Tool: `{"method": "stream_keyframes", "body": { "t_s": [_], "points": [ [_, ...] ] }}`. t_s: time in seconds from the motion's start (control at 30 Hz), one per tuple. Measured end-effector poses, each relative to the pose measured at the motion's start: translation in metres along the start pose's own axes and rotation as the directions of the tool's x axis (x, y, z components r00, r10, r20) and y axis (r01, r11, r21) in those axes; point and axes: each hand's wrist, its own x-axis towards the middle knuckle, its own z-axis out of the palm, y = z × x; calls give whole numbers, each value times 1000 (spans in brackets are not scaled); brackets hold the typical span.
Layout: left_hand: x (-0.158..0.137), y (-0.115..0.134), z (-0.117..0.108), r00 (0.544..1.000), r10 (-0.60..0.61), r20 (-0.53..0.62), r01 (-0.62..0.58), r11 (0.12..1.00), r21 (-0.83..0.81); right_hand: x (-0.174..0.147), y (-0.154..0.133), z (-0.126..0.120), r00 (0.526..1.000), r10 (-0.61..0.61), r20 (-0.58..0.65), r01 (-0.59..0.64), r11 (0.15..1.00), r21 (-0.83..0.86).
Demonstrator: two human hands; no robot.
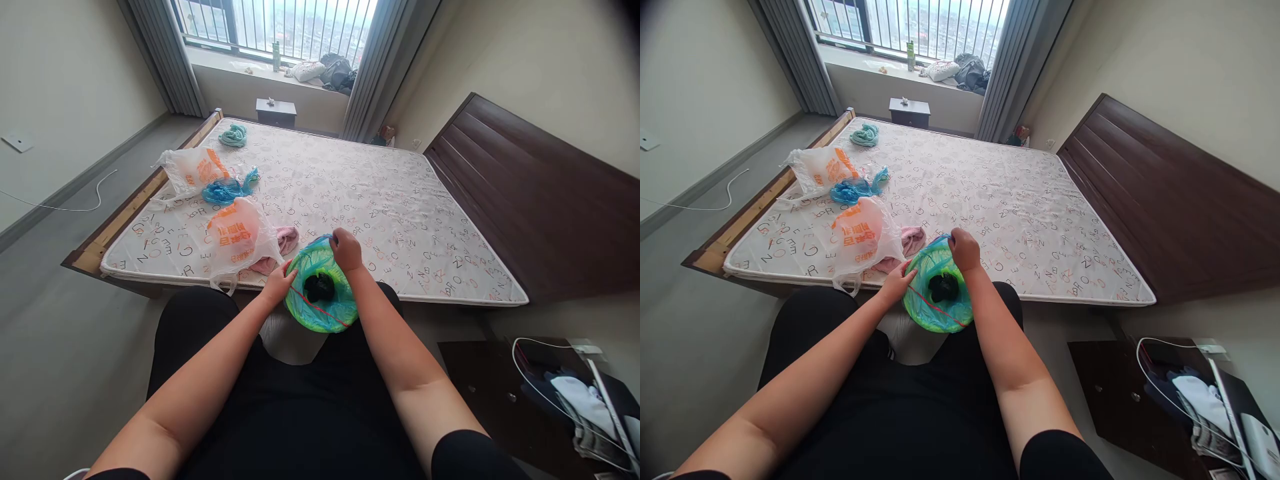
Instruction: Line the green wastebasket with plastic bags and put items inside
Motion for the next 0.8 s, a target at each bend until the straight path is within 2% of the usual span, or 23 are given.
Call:
{"method": "stream_keyframes", "body": {
  "t_s": [0.27,0.37,0.47,0.6,0.73,0.8],
  "points": [
    [2,-1,2,999,-35,39,38,996,-83,-45,5,-14,1000,-29,-4,30,992,120],
    [2,0,4,999,-21,31,24,995,-93,-58,-2,-20,999,-41,-16,43,989,142],
    [2,-1,6,1000,-21,11,22,993,-120,-68,-19,-23,985,-156,71,146,981,126],
    [1,-3,6,999,-44,15,46,986,-159,-81,-38,-25,909,-337,247,318,941,112],
    [0,-4,5,999,-45,27,49,985,-168,-90,-43,-26,920,-328,216,305,943,132],
    [0,-4,5,999,-45,22,48,985,-166,-93,-46,-26,911,-360,203,337,931,142]
  ]
}}
